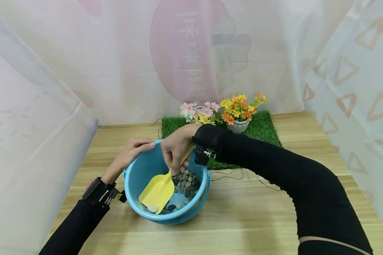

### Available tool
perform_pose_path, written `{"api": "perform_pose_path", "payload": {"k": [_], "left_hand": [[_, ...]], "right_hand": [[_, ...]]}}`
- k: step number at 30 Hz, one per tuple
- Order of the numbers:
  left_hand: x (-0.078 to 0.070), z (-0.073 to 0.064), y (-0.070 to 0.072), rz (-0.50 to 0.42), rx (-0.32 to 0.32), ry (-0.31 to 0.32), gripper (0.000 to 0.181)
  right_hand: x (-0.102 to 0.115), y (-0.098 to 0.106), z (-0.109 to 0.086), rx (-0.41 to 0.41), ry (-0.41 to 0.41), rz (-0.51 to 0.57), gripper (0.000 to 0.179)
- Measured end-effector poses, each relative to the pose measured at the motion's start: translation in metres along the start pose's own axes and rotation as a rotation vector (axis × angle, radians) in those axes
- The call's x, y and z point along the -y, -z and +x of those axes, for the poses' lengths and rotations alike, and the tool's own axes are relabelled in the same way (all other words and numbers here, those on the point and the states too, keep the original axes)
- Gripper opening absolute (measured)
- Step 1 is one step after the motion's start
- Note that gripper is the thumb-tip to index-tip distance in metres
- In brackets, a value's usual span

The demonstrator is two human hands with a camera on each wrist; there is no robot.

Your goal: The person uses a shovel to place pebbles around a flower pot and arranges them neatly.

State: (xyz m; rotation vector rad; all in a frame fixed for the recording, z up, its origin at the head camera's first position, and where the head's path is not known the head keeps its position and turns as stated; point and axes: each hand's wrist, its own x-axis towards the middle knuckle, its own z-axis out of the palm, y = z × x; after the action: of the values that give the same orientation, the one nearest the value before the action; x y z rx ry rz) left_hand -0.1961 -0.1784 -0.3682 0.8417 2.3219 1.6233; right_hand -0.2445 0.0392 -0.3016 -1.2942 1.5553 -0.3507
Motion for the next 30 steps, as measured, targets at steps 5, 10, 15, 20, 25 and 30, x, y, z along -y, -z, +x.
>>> {"api": "perform_pose_path", "payload": {"k": [5, 10, 15, 20, 25, 30], "left_hand": [[0.001, 0.001, 0.001, 0.005, 0.003, -0.003, 0.022], [0.001, 0.000, 0.001, 0.015, -0.003, -0.010, 0.021], [0.000, 0.000, 0.001, 0.012, -0.005, -0.001, 0.021], [-0.001, 0.000, 0.000, 0.004, -0.005, -0.005, 0.021], [0.000, 0.000, 0.000, 0.000, -0.005, -0.009, 0.020], [0.001, -0.001, 0.000, 0.005, -0.010, -0.003, 0.020]], "right_hand": [[-0.006, -0.003, -0.003, -0.007, 0.015, 0.004, 0.014], [-0.010, -0.003, -0.006, -0.003, 0.047, 0.028, 0.016], [-0.013, -0.003, -0.010, -0.003, 0.076, 0.083, 0.016], [-0.015, -0.005, -0.016, -0.017, 0.132, 0.120, 0.017], [-0.015, -0.009, -0.028, -0.052, 0.143, 0.139, 0.016], [-0.017, -0.013, -0.046, -0.108, 0.097, 0.176, 0.015]]}}
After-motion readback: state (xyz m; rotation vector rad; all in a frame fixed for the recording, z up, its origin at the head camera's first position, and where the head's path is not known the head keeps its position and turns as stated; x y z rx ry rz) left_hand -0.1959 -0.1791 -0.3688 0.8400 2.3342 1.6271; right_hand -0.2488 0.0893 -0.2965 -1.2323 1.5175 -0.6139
